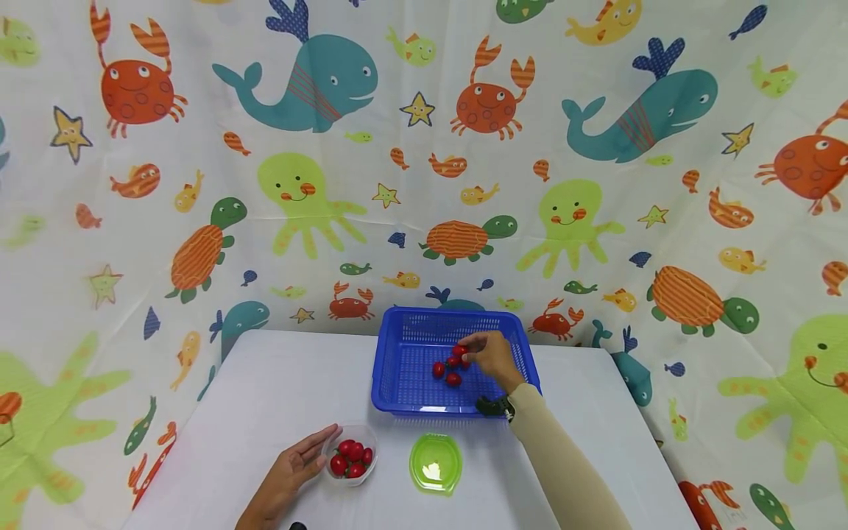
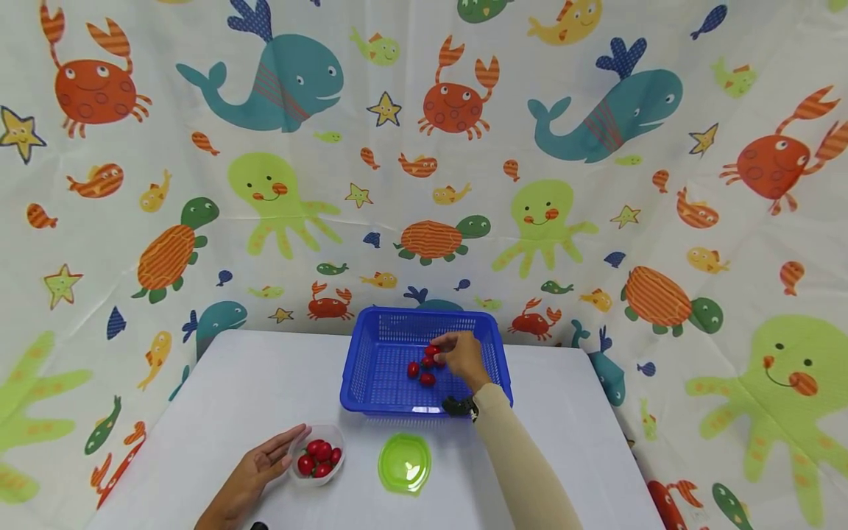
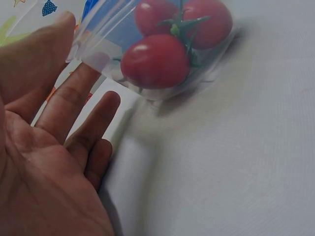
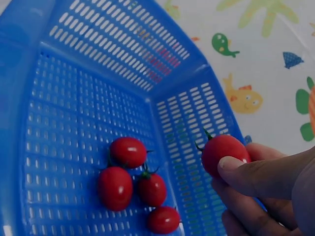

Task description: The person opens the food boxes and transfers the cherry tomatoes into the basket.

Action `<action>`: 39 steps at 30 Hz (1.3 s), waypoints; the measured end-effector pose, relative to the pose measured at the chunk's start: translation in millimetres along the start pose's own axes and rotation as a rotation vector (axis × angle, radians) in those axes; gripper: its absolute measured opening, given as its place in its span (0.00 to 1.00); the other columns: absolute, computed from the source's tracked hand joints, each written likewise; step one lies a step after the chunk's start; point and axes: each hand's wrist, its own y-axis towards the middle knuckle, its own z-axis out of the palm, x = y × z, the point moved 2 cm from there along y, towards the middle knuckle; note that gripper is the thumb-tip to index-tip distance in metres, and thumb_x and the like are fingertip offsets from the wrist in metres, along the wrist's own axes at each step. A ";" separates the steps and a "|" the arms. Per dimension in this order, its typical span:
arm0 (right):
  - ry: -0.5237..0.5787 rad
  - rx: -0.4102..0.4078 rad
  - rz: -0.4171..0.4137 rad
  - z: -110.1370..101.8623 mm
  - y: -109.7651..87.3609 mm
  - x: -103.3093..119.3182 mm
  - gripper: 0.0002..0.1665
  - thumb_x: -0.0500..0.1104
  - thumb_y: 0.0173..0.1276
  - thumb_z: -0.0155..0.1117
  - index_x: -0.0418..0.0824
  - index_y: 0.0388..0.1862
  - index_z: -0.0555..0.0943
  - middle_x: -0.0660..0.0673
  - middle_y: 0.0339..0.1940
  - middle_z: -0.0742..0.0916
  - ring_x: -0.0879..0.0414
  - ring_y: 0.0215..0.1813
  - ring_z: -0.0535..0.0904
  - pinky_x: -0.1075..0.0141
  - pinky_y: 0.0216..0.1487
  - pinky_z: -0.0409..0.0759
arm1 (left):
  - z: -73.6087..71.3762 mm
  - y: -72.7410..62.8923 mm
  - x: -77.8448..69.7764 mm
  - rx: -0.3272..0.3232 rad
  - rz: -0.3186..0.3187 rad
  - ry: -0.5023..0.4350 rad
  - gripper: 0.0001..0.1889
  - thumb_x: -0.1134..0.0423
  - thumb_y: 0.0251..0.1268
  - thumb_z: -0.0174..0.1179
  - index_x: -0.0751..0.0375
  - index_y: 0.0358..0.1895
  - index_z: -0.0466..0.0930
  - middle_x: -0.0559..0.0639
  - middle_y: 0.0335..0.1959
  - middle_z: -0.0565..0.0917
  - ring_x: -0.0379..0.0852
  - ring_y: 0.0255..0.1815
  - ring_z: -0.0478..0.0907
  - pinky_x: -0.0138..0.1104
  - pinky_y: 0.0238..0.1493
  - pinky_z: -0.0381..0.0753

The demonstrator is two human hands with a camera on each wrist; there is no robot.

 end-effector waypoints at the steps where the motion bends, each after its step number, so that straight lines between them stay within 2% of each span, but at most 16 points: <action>1: 0.000 0.004 0.011 -0.1 0.5 -0.3 0.16 0.26 0.64 0.75 0.43 0.45 0.93 0.43 0.47 0.94 0.49 0.51 0.90 0.44 0.69 0.83 | -0.2 -0.4 -0.3 0.003 0.006 0.004 0.28 0.55 0.83 0.57 0.54 0.81 0.68 0.53 0.81 0.71 0.18 0.69 0.73 0.28 0.72 0.77; 7: -0.033 0.031 0.056 2.3 3.7 -6.0 0.14 0.27 0.65 0.74 0.41 0.46 0.92 0.42 0.48 0.94 0.47 0.52 0.88 0.41 0.71 0.80 | -1.2 -2.7 -1.8 0.015 0.011 0.004 0.28 0.55 0.84 0.56 0.54 0.81 0.67 0.54 0.82 0.70 0.26 0.75 0.72 0.28 0.72 0.77; 15: -0.112 0.091 0.058 8.9 8.4 -18.5 0.13 0.27 0.65 0.74 0.41 0.43 0.92 0.44 0.47 0.93 0.47 0.54 0.85 0.42 0.69 0.80 | -2.2 -3.1 -1.6 0.014 0.020 -0.031 0.28 0.58 0.84 0.56 0.56 0.81 0.67 0.54 0.81 0.71 0.15 0.67 0.72 0.17 0.65 0.74; 24: -0.116 0.132 0.072 8.0 10.9 -21.2 0.12 0.28 0.65 0.75 0.40 0.44 0.93 0.44 0.46 0.93 0.49 0.51 0.86 0.45 0.67 0.82 | -3.1 -2.8 -4.4 0.036 0.024 -0.037 0.28 0.57 0.84 0.56 0.56 0.82 0.66 0.56 0.82 0.69 0.10 0.65 0.70 0.16 0.65 0.74; 39: -0.077 0.139 0.109 8.8 15.4 -24.8 0.13 0.27 0.65 0.75 0.37 0.47 0.92 0.42 0.47 0.94 0.47 0.54 0.86 0.39 0.74 0.76 | -3.4 -0.5 -6.6 0.049 0.021 -0.049 0.29 0.58 0.84 0.57 0.59 0.82 0.66 0.58 0.82 0.69 0.11 0.64 0.72 0.15 0.64 0.74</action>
